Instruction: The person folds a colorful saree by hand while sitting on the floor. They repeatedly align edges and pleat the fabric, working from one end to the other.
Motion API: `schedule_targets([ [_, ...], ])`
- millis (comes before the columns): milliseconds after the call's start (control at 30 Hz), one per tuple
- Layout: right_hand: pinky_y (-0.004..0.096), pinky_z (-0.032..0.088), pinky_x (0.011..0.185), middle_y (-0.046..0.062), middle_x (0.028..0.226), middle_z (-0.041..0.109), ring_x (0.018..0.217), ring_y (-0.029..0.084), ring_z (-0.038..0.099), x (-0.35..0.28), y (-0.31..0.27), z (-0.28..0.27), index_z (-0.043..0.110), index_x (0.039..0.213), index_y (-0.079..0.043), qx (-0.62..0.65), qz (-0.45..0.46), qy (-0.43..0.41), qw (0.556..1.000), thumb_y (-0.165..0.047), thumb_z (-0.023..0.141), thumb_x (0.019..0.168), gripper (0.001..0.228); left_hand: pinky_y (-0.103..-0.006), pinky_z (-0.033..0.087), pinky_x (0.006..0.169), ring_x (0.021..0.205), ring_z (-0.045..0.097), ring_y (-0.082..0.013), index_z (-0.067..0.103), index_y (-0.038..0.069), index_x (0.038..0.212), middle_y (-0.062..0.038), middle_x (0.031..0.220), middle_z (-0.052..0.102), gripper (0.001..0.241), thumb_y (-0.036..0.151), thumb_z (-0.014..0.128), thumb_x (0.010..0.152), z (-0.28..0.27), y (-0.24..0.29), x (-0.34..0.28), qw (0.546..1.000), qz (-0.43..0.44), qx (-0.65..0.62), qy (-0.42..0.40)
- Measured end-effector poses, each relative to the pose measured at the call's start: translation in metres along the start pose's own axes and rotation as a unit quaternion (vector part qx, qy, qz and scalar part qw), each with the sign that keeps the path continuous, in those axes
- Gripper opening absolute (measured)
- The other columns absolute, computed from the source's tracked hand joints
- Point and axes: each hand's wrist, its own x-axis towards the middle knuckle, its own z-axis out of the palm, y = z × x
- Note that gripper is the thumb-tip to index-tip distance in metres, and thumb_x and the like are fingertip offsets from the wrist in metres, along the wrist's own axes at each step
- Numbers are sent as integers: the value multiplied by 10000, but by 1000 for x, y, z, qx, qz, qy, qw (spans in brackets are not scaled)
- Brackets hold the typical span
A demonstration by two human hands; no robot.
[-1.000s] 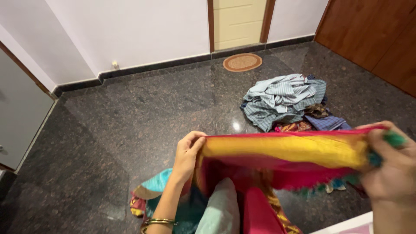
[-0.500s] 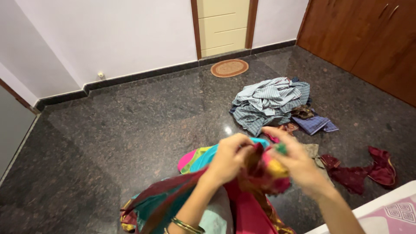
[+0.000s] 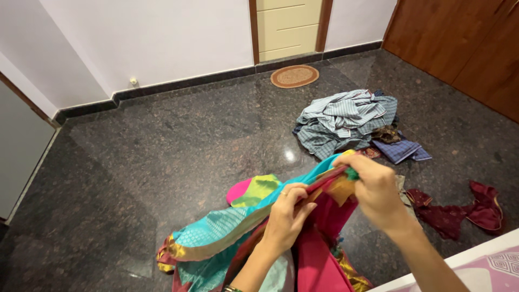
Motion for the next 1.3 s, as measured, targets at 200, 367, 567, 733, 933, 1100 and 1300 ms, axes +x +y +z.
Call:
schedule_targets([
  [200,323,563,882,174,1064,737,989,248,746,3,-9,-16,692,1107,13,-39,-5,80,996,198,438,762,466,-413,478,927,1084,586,-350,571,36,1026,-174,1238,631,275,102,784,865,-3,-24,-27,992,-4,103,68],
  [367,315,554,954,152,1089,737,1048,217,734,-2,-11,-21,693,1134,3,-44,-9,112,993,193,423,801,469,-400,501,936,1075,618,-333,640,38,1090,-152,1165,649,191,57,722,918,3,-26,-43,992,-52,74,87],
  [567,271,536,888,133,1069,744,988,180,726,-10,-8,-18,706,1144,-7,-28,29,129,991,170,485,891,380,-455,477,877,1008,598,-380,617,3,1107,-180,1057,648,307,-34,709,817,11,-34,-55,983,-83,122,105],
  [733,268,532,946,114,1068,743,1012,143,707,-16,1,-23,708,1153,-1,-23,39,144,989,175,455,897,401,-419,529,788,915,657,-356,663,21,1043,-148,992,670,237,-24,747,825,9,-45,-65,989,-48,112,78],
  [933,207,495,788,77,991,737,863,75,643,-20,10,-22,737,1177,-14,-1,100,153,983,184,448,910,440,-356,565,720,855,698,-297,701,7,1083,-139,1043,662,221,-47,749,874,19,-41,-86,996,-71,35,50],
  [1100,210,509,863,64,1041,734,931,64,655,-20,7,-20,721,1158,5,27,62,152,986,186,461,929,391,-359,556,788,883,633,-296,684,-17,1192,-200,1332,534,431,-168,610,795,34,-41,-81,988,-102,110,48],
  [1300,213,494,825,51,1002,727,879,55,632,-20,4,-24,734,1159,1,25,89,158,983,188,460,911,414,-388,492,945,1092,598,-340,662,-32,1156,-182,1412,558,403,-154,560,786,37,-64,-81,974,-141,157,86],
])
